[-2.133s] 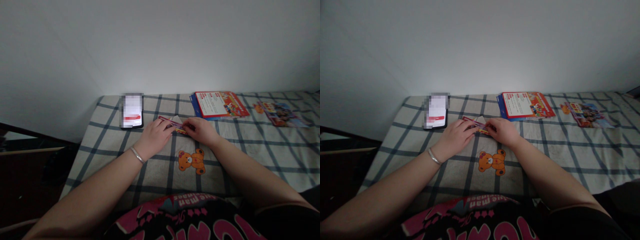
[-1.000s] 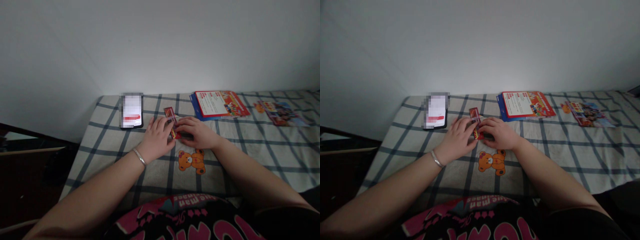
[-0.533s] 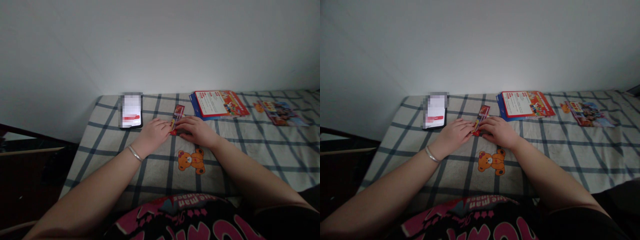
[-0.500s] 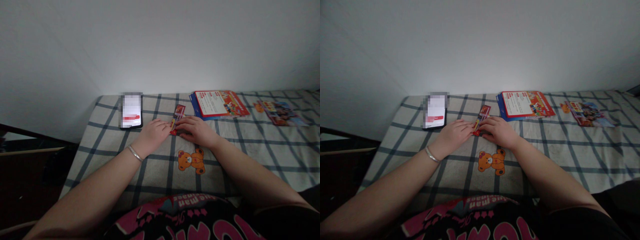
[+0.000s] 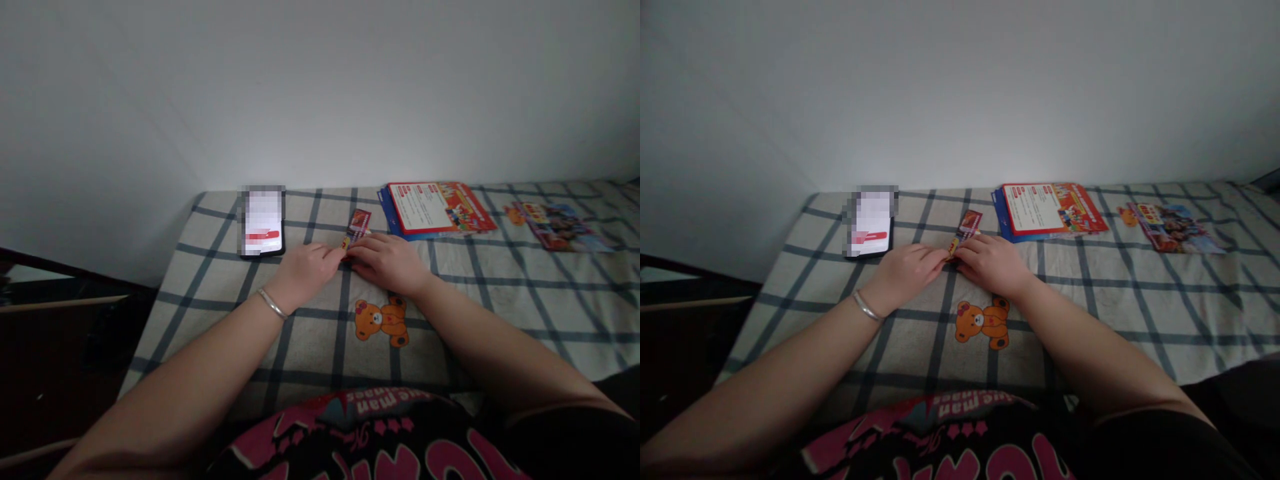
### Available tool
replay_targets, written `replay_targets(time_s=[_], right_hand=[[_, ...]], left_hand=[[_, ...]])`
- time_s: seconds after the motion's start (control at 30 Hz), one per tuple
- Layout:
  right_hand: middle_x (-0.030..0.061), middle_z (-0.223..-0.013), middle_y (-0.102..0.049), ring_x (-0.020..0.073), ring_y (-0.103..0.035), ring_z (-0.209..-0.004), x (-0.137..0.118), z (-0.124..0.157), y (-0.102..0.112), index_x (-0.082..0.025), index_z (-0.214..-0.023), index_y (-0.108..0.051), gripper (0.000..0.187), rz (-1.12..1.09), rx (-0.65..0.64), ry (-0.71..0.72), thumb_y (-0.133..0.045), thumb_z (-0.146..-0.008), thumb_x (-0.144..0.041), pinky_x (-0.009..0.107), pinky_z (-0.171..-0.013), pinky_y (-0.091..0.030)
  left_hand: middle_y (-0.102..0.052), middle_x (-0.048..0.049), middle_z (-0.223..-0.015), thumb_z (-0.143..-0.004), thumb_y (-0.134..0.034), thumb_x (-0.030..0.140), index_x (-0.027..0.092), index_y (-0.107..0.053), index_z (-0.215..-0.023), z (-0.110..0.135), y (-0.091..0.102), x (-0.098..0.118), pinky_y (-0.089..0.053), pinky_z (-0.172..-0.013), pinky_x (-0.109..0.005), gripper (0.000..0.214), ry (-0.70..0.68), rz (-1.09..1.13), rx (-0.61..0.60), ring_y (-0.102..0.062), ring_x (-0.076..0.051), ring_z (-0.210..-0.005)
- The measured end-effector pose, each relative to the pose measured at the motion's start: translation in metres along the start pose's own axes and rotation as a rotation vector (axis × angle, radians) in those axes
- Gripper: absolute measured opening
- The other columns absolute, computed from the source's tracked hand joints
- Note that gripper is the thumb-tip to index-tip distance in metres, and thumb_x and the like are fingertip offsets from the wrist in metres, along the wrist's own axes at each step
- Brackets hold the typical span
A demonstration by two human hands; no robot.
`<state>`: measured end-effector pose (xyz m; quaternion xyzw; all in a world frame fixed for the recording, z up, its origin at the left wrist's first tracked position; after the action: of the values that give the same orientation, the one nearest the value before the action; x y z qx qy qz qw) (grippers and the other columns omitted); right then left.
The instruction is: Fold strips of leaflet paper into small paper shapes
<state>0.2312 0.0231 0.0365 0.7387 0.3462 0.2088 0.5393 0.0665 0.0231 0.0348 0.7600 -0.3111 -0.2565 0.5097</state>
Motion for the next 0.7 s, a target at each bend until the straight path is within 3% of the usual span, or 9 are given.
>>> replay_targets(time_s=[0.3,0.43,0.7], right_hand=[[0.0053,-0.094,-0.072,0.0215,-0.061,-0.089,0.0003,0.0003,0.0018,-0.022,-0.095,-0.071,0.020,0.064,0.005,-0.003,-0.052,-0.093,-0.025,0.034,-0.074,-0.045],[0.0049,-0.089,-0.069,0.0223,-0.059,-0.089,-0.0004,0.0024,0.0028,-0.021,-0.090,-0.070,0.017,0.040,0.004,-0.003,-0.054,-0.088,-0.021,0.035,-0.075,-0.045],[0.0066,-0.091,-0.068,0.0214,-0.058,-0.086,0.0045,0.0027,0.0020,-0.021,-0.088,-0.070,0.022,-0.087,0.022,-0.055,-0.052,-0.093,-0.032,0.035,-0.075,-0.046]], left_hand=[[-0.071,-0.0071,-0.099,-0.093,-0.053,0.021,0.015,-0.070,-0.094,-0.0003,0.0002,0.0000,-0.053,-0.085,-0.036,0.018,-0.132,0.130,-0.014,-0.063,-0.020,-0.095],[-0.070,-0.0069,-0.107,-0.095,-0.050,0.020,0.015,-0.070,-0.103,0.0019,0.0018,0.0028,-0.052,-0.089,-0.037,0.022,-0.207,0.184,-0.034,-0.062,-0.020,-0.102],[-0.071,-0.0064,-0.109,-0.095,-0.049,0.020,0.015,-0.069,-0.109,0.0041,0.0040,0.0009,-0.052,-0.092,-0.036,0.025,-0.216,0.235,-0.030,-0.062,-0.019,-0.104]])
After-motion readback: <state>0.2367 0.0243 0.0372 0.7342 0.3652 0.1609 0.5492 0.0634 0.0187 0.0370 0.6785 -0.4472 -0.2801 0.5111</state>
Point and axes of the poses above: each hand's wrist, its own z-axis away from the middle knuckle, its own y-axis out of the back of the hand, x = y × z, the point moved 4 cm from there along -z, towards the middle knuckle
